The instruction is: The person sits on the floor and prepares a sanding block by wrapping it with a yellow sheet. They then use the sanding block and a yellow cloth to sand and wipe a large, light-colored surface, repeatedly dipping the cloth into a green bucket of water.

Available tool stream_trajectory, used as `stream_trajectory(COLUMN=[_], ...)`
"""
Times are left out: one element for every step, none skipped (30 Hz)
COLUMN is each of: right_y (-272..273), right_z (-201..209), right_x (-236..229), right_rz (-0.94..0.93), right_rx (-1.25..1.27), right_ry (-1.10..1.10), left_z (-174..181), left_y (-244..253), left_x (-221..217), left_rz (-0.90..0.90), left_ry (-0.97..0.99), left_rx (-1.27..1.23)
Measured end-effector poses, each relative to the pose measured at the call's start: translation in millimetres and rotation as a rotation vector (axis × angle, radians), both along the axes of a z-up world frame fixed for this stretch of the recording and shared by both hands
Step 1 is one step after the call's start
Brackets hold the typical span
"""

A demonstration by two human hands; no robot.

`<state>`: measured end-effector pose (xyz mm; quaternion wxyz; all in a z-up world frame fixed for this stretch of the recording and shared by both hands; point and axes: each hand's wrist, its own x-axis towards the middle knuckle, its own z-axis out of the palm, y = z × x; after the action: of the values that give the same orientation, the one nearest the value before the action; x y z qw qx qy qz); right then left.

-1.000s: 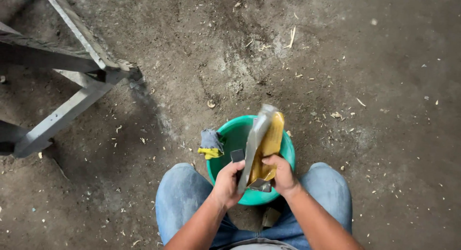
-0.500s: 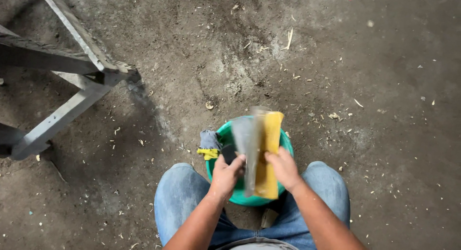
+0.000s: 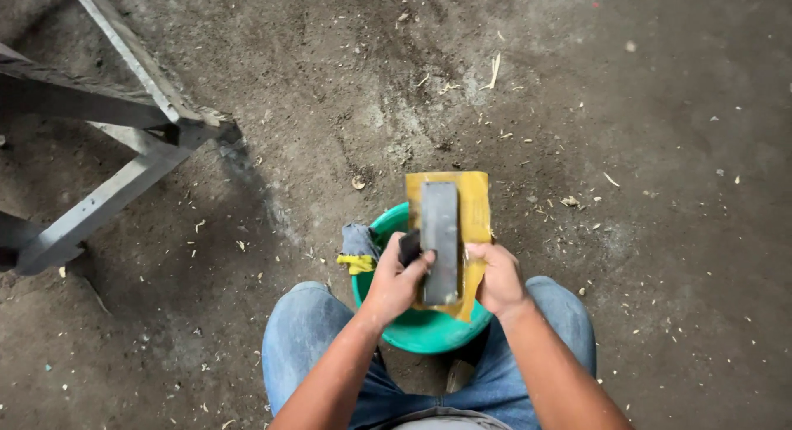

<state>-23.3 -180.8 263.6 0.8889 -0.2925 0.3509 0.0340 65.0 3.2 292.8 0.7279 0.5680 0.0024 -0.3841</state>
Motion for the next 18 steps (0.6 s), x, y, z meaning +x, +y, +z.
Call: stream_trajectory(right_y=[0,-1,0,0,4,8,10,12,13,15,12,10,8,10,12,13,15,17], right_z=[-6,-7,-7,-8,8,25,42,46,50,54,34,13,-8,-7,-6,-5,-4,-2], right_x=[-2,-1,-1,-1,5,11,20,23,25,26,18,9,1,3,5,7,9,10], right_rz=[-0.002,-0.004,-0.005,-0.005,-0.004,-0.043,-0.081,-0.080,-0.109,-0.137,-0.134,-0.052,0.030,0.033,0.030,0.026,0.024,0.024], right_rx=[0.046,0.044,0.085,0.126,0.127,0.196,0.260,0.258,0.245,0.232,0.232,0.165,0.098,0.100,0.113,0.126,0.125,0.103], right_ry=[-0.020,-0.021,-0.035,-0.049,-0.048,-0.028,-0.010,-0.012,0.041,0.094,0.094,0.013,-0.069,-0.071,-0.061,-0.052,-0.055,-0.045], left_z=[-5,-13,-21,-30,-30,-31,-32,-28,-25,-21,-27,-32,-37,-30,-24,-18,-13,-8], left_y=[-3,-2,-1,1,2,3,2,2,2,2,3,5,7,8,7,6,3,0], left_x=[2,1,0,0,-1,-2,-1,1,1,1,-1,-3,-5,-4,-3,-2,-4,-6], left_rz=[0.023,0.021,0.022,0.023,0.024,0.013,0.001,0.002,-0.007,-0.015,-0.012,-0.036,-0.059,-0.056,-0.060,-0.064,-0.066,-0.030], left_ry=[0.027,0.026,0.021,0.015,0.016,0.026,0.034,0.032,0.032,0.032,0.031,-0.025,-0.082,-0.084,-0.064,-0.043,-0.046,-0.070], left_rx=[0.033,0.030,0.019,0.008,0.009,0.010,0.008,0.006,-0.010,-0.025,-0.025,-0.012,0.003,0.004,-0.040,-0.084,-0.085,-0.023])
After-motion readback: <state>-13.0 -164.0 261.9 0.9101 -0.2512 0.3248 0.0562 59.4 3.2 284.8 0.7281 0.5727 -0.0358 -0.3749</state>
